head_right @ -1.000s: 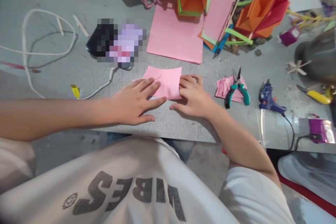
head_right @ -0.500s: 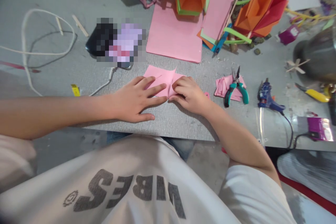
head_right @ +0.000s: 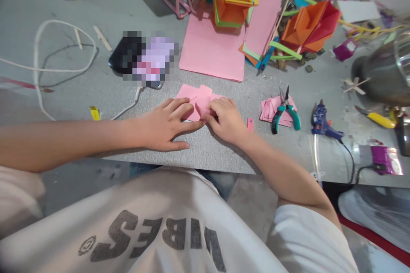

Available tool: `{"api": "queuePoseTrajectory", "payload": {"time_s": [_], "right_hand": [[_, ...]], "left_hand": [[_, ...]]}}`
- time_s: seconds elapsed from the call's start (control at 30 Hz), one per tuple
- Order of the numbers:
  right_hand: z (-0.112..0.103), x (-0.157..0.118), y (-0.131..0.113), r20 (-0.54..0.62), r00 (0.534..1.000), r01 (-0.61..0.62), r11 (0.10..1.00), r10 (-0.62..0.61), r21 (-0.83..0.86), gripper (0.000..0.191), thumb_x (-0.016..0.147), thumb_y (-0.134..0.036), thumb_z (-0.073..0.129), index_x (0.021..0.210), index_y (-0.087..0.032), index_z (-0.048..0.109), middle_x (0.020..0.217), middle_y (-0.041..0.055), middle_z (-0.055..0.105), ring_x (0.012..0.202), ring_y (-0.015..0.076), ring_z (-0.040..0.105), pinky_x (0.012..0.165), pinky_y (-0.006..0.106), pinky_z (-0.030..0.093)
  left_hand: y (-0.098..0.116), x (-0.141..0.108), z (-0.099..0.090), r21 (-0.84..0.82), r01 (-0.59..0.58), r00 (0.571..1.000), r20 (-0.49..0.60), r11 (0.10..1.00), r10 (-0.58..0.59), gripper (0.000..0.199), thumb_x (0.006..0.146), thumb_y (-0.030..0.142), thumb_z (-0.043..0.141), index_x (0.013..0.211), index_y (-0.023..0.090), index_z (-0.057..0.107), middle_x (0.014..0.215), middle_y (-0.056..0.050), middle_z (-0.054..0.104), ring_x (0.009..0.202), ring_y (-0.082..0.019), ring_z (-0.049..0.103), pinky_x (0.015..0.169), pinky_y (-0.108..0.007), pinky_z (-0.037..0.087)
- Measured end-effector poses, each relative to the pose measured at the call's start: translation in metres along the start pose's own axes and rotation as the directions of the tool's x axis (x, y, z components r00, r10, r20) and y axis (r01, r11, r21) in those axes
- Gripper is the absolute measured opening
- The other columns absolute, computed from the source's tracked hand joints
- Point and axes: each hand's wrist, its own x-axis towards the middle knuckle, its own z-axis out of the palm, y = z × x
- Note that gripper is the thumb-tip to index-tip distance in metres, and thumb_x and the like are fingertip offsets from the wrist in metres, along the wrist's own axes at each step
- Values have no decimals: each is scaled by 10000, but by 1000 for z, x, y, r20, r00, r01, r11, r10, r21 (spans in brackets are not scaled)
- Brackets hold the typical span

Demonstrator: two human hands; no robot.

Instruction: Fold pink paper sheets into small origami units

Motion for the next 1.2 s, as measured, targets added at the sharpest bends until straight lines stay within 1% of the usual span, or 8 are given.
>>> {"api": "queuePoseTrajectory", "payload": {"time_s": [0.13,0.27,0.47,0.67,0.8,0.9,1.03,1.2], "right_hand": [[2,1,0,-16,1000,1,999,0,50,142,1092,-427,681,1071,-286,684,986,59,773,993,307,677,1026,528,460],[4,2,2,-50,997,58,995,-54,77,137,1135,-368,634,1058,-286,711,1076,68,788,1079,310,721,1042,536,469],[6,3,5,-79,986,157,982,-150,100,154,1138,-348,645,1016,-298,726,1362,79,862,1303,354,765,1122,609,484],[6,5,5,-86,987,144,980,-133,136,186,1142,-349,641,984,-306,730,1345,60,894,1302,353,792,1170,639,490],[7,5,3,-74,991,121,986,-113,115,178,1152,-359,641,1003,-305,724,1332,68,885,1296,343,780,1178,614,490],[8,5,5,-95,991,103,990,-94,92,221,1147,-422,661,972,-289,689,1334,104,836,1269,344,749,1143,587,512],[9,5,8,-110,994,18,999,-15,28,284,1111,-462,684,907,-275,624,1240,121,760,1190,346,698,1065,572,516],[7,5,2,-74,994,-83,995,79,-53,293,1083,-427,701,872,-261,583,1154,107,723,1146,341,648,1027,570,450]], "left_hand": [[-1,-2,3,17,-2,1000,-24,1000,3,817,992,628,860,1729,384,607,1810,-223,449,1684,-563,394,1338,-766,376],[0,-1,1,66,-31,999,-23,997,32,801,1014,651,833,1723,349,615,1873,-267,354,1675,-590,404,1299,-778,421],[4,3,-11,140,-36,998,47,990,30,809,1058,705,751,1752,314,606,1777,-286,484,1572,-583,521,1250,-747,464],[13,3,-18,228,2,996,90,974,-23,821,1082,766,670,1768,326,573,1777,-281,511,1567,-576,526,1188,-698,473],[15,4,-18,265,56,993,87,963,-82,902,1050,824,651,1652,151,631,1668,-332,586,1485,-540,570,1119,-630,500],[12,6,-18,240,82,993,68,967,-101,952,991,846,708,1611,129,626,1592,-302,640,1411,-497,588,1106,-591,494],[7,8,-19,205,94,993,55,974,-108,1046,941,890,745,1669,157,579,1603,-266,638,1410,-493,570,1130,-591,468],[7,9,-19,199,108,990,66,974,-123,1203,938,899,744,1781,89,463,1627,-289,617,1464,-505,552,1176,-601,450]]}}
